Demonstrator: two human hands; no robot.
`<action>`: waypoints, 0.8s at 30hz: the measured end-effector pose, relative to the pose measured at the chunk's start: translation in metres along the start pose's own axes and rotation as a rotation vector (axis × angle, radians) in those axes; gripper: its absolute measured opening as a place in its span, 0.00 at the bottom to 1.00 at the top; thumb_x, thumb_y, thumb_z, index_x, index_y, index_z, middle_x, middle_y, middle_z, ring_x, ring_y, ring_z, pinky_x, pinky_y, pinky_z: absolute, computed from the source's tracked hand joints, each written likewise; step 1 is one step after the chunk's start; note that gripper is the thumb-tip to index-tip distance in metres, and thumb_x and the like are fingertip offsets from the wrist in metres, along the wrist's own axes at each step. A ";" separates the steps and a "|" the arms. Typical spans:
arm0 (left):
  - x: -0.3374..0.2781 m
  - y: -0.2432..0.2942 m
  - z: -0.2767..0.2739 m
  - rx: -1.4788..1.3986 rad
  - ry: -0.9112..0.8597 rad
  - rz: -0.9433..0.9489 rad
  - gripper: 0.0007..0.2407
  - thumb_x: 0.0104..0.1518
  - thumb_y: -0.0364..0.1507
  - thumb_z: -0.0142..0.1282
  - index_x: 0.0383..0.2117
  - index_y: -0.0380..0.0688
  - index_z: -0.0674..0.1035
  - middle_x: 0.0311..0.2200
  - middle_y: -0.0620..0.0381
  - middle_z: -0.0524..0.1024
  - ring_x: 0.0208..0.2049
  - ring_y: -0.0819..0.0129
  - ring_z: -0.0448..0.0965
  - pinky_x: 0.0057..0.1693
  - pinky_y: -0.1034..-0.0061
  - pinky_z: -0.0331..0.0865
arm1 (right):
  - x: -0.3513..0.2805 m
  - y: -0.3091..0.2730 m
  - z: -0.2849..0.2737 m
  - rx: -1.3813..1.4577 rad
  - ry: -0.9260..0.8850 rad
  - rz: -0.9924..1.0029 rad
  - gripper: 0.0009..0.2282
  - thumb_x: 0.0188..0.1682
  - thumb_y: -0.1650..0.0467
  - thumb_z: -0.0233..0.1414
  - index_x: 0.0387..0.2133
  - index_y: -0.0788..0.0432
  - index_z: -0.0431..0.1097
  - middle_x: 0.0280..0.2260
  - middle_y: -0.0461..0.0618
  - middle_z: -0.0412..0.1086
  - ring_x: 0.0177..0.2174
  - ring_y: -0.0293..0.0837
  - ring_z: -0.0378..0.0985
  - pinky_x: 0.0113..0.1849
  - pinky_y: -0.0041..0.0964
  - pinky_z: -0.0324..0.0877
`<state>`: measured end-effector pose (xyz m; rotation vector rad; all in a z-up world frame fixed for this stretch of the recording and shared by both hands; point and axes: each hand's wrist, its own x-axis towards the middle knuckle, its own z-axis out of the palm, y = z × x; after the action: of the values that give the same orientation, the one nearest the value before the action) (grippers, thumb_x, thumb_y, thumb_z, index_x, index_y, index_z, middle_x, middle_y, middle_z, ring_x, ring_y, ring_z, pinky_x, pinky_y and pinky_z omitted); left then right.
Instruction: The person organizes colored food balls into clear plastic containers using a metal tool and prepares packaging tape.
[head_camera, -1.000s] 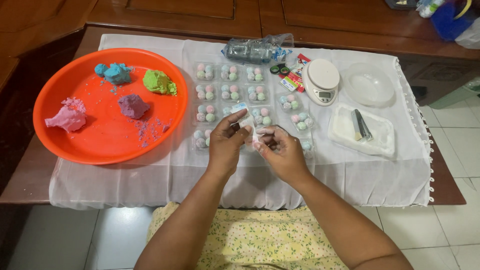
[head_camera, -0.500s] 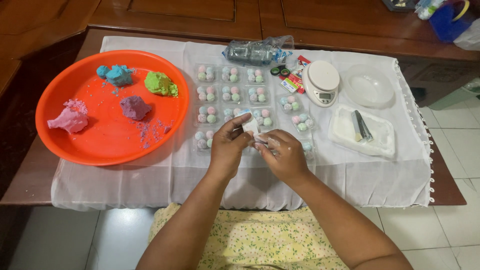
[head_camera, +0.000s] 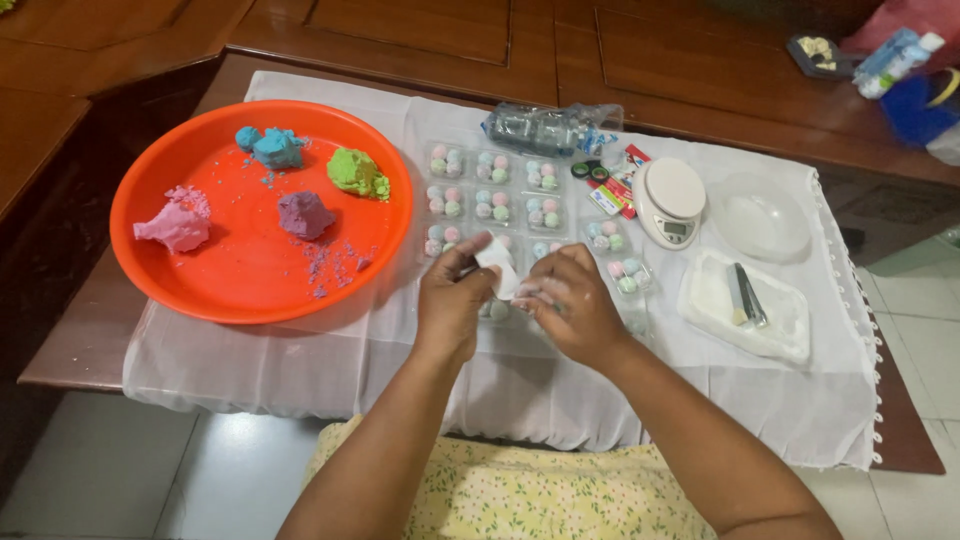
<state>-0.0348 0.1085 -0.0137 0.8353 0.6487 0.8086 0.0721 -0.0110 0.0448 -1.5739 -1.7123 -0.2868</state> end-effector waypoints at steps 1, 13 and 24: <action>0.004 0.016 -0.008 -0.008 0.009 0.009 0.21 0.48 0.15 0.57 0.52 0.37 0.80 0.37 0.46 0.72 0.39 0.62 0.76 0.44 0.70 0.79 | 0.011 0.024 0.005 0.005 -0.006 -0.013 0.04 0.49 0.69 0.61 0.28 0.56 0.76 0.30 0.48 0.71 0.36 0.55 0.73 0.41 0.46 0.69; 0.018 0.096 -0.039 0.177 0.336 0.388 0.20 0.51 0.15 0.56 0.52 0.45 0.80 0.46 0.49 0.77 0.47 0.65 0.81 0.52 0.68 0.78 | 0.152 0.274 0.180 -0.050 -0.396 0.757 0.04 0.39 0.69 0.59 0.26 0.45 0.82 0.28 0.45 0.78 0.39 0.51 0.82 0.44 0.44 0.73; 0.026 0.089 -0.037 0.108 0.312 0.343 0.21 0.49 0.15 0.59 0.51 0.42 0.80 0.45 0.47 0.78 0.46 0.64 0.79 0.52 0.68 0.78 | 0.160 0.286 0.220 -0.378 -0.517 0.789 0.03 0.46 0.64 0.60 0.30 0.36 0.81 0.47 0.42 0.75 0.59 0.56 0.62 0.55 0.62 0.57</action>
<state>-0.0810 0.1812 0.0373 0.9416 0.8424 1.2393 0.2624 0.3074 -0.0908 -2.6352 -1.2686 0.2351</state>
